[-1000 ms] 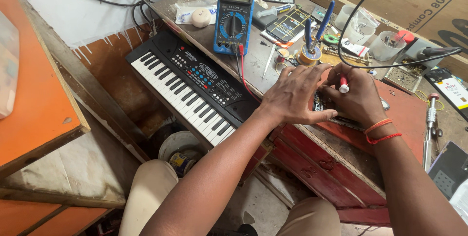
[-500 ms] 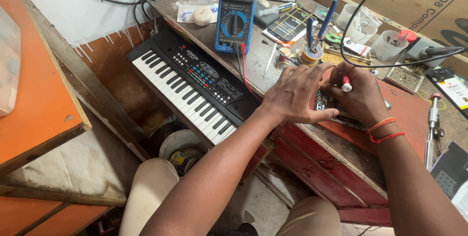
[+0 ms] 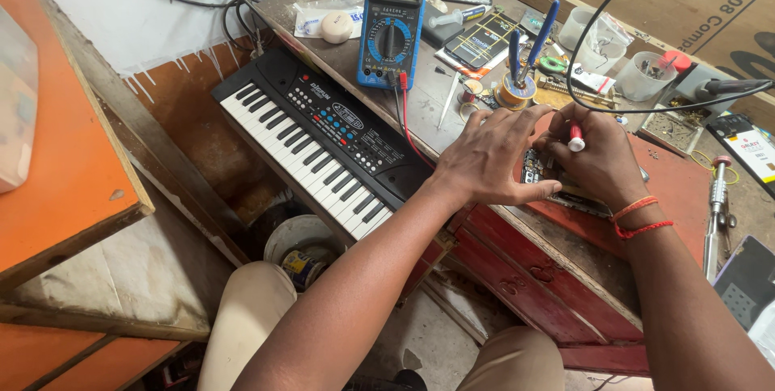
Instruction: The person repairs a disassembled smartphone on a workbench, using a red-handled screwdriver to pry and unscrew components from the phone body. They reposition the phone, work on its internal board, and handle small parts and tools from the cluttered bench.
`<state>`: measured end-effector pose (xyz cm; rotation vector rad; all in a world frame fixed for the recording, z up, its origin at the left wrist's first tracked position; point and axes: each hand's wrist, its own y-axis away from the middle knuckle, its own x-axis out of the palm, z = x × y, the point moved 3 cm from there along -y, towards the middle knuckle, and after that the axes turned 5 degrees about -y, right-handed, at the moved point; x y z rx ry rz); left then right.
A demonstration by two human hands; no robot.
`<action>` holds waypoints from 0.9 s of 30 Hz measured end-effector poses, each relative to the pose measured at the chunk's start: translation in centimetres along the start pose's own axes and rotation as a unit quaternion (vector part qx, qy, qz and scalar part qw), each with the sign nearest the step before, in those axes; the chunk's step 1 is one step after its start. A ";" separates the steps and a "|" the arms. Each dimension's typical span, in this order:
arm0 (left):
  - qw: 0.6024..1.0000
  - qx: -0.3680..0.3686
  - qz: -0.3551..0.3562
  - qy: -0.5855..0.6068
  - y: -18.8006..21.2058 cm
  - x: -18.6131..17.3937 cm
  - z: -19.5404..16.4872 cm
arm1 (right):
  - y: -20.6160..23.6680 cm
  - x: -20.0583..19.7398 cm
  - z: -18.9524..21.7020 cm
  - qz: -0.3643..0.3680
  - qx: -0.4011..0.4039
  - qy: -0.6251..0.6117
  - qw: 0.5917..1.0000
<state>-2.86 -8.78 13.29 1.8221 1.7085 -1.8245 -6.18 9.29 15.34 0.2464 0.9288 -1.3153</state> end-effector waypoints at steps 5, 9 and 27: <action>1.000 0.003 -0.008 0.003 0.0 0.1 0.0 | 0.1 0.0 0.0 -0.006 0.018 0.021 1.000; 1.000 -0.006 0.012 0.008 0.0 0.1 0.0 | 0.1 0.1 0.2 0.003 0.033 0.001 0.999; 1.000 -0.009 0.017 -0.001 -0.1 0.1 -0.3 | 0.1 -0.5 -0.1 -0.037 -0.010 -0.013 0.999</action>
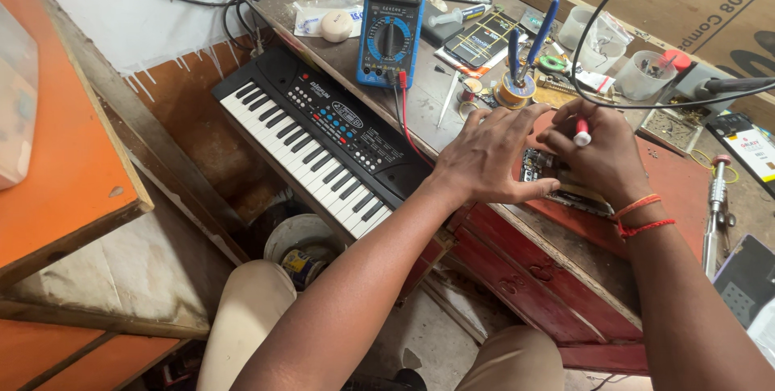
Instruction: The person repairs a disassembled smartphone on a workbench, using a red-handled screwdriver to pry and unscrew components from the phone body. They reposition the phone, work on its internal board, and handle small parts and tools from the cluttered bench.
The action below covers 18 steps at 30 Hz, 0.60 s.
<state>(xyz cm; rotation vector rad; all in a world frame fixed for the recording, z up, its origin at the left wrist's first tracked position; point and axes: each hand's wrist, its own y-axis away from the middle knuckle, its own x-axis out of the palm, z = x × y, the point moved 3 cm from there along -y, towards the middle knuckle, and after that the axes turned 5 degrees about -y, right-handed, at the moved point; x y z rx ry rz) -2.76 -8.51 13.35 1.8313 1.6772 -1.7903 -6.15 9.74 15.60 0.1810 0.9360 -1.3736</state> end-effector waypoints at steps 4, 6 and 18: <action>0.999 -0.013 0.033 -0.013 -0.3 0.1 0.0 | -0.1 -0.8 -0.3 -0.006 0.029 -0.160 0.987; 0.999 -0.004 0.021 -0.028 -0.5 0.1 -0.2 | -0.1 -1.1 -0.8 -0.022 0.069 -0.230 0.971; 0.998 0.011 0.004 -0.057 -0.6 0.5 -0.1 | 0.2 -2.3 -1.5 -0.113 -0.006 -0.207 0.972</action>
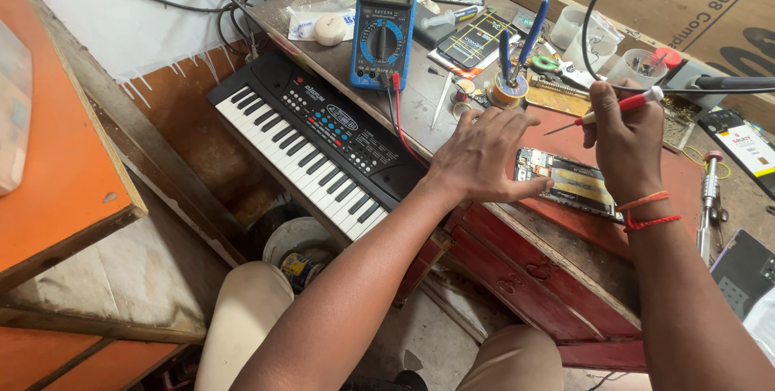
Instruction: The person repairs a disassembled smartphone on a workbench, using a red-handled screwdriver to pry and unscrew components from the phone body. They reposition the phone, work on its internal board, and handle small parts and tools from the cluttered bench.
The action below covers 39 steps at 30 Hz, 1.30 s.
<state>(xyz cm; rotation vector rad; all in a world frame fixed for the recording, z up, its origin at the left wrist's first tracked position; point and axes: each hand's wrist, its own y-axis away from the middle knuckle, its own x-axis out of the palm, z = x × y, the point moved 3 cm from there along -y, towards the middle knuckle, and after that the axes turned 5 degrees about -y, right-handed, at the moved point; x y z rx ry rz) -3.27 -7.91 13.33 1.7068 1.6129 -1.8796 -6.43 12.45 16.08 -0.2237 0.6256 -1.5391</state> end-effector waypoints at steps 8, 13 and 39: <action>0.999 -0.013 0.027 0.023 0.2 -0.6 -0.3 | 0.2 1.2 0.3 0.039 0.035 0.064 0.997; 1.000 0.001 -0.016 0.018 0.2 -1.1 -0.5 | 0.3 1.4 0.3 0.042 0.054 0.060 0.996; 1.000 0.000 0.006 0.018 0.3 -1.1 -0.4 | 0.4 1.5 -0.3 0.052 0.058 0.071 0.994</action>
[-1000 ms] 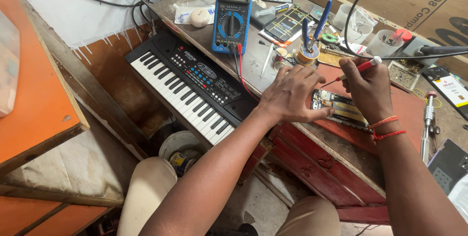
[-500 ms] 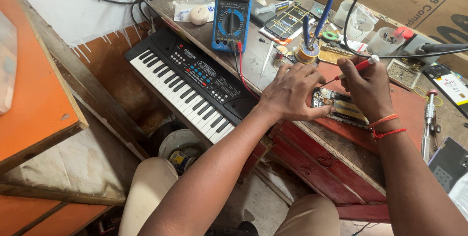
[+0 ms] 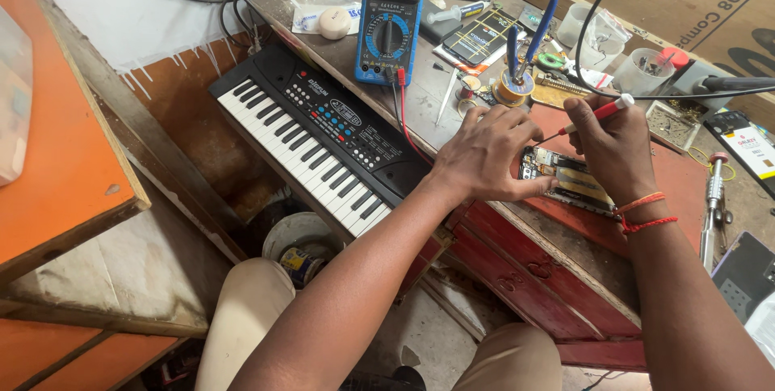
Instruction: The person repairs a disassembled smartphone on a workbench, using a red-handled screwdriver to pry and unscrew components from the phone body. They reposition the phone, work on its internal board, and handle small parts and tools from the cluttered bench.
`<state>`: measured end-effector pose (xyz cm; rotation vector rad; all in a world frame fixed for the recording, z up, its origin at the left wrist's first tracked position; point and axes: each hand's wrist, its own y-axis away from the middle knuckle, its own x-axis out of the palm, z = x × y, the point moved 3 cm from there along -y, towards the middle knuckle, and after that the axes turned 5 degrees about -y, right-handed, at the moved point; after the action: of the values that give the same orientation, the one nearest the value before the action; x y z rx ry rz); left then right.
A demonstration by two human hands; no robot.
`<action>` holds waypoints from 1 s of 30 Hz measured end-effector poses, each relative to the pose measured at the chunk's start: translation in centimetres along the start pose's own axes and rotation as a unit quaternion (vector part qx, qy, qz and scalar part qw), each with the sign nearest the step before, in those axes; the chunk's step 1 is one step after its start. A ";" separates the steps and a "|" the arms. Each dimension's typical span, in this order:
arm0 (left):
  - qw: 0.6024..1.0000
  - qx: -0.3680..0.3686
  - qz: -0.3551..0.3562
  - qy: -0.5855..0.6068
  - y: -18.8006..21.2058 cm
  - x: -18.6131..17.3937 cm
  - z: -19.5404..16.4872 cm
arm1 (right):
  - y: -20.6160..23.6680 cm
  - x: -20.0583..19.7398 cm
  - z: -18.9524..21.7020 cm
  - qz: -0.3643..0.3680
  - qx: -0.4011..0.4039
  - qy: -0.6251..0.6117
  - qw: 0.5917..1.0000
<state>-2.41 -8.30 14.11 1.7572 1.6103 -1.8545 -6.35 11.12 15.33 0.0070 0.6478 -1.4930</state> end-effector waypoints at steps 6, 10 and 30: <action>1.000 0.002 -0.007 0.008 0.0 0.0 0.0 | 0.0 -0.1 -0.2 0.001 -0.007 0.010 1.000; 1.000 0.001 0.000 0.010 -0.1 0.0 0.0 | 0.0 -0.2 -0.2 -0.002 -0.003 0.012 1.000; 1.000 0.001 -0.015 0.020 0.3 0.5 0.1 | 0.2 0.3 -0.4 -0.001 -0.033 0.051 0.998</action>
<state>-2.44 -8.25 13.56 1.7917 1.6582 -1.8449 -6.33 11.03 14.84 0.0310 0.7789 -1.4803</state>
